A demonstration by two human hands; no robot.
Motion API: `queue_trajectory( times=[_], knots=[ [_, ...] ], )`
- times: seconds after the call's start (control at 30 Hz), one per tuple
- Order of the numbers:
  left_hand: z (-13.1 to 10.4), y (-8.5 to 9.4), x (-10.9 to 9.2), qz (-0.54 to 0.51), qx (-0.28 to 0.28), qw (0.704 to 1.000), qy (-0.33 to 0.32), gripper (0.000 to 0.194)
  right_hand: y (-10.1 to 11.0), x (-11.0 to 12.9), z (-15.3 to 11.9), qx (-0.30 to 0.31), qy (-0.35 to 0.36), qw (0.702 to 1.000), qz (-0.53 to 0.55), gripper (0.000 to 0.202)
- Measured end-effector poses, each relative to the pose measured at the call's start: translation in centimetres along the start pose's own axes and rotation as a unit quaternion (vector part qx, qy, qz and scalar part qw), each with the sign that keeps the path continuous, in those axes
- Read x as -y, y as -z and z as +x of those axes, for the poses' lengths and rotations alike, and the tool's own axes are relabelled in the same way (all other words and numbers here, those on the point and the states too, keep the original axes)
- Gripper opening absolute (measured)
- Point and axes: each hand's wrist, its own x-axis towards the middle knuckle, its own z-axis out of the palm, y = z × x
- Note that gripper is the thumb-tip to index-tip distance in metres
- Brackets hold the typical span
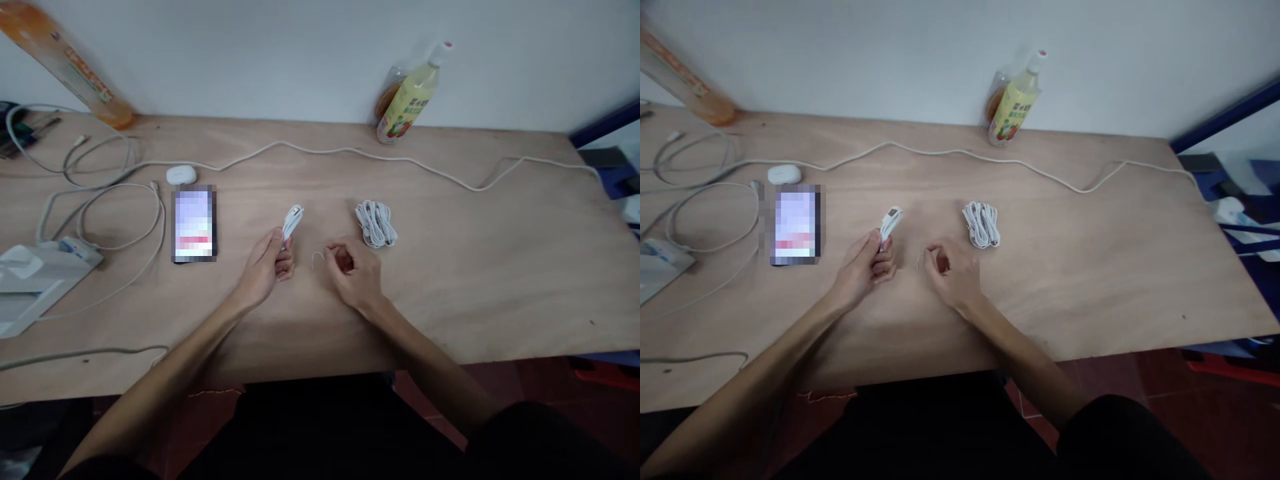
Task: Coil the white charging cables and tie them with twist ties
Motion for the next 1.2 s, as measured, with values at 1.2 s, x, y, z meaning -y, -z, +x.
queue_trajectory(
  times=[1.2],
  knots=[
    [-1.2, -0.2, 0.8, 0.55, 0.013, 0.82, -0.157, 0.024, -0.2, 1.6, -0.6, -0.027, 0.003, 0.992, 0.121, 0.012]
  ],
)
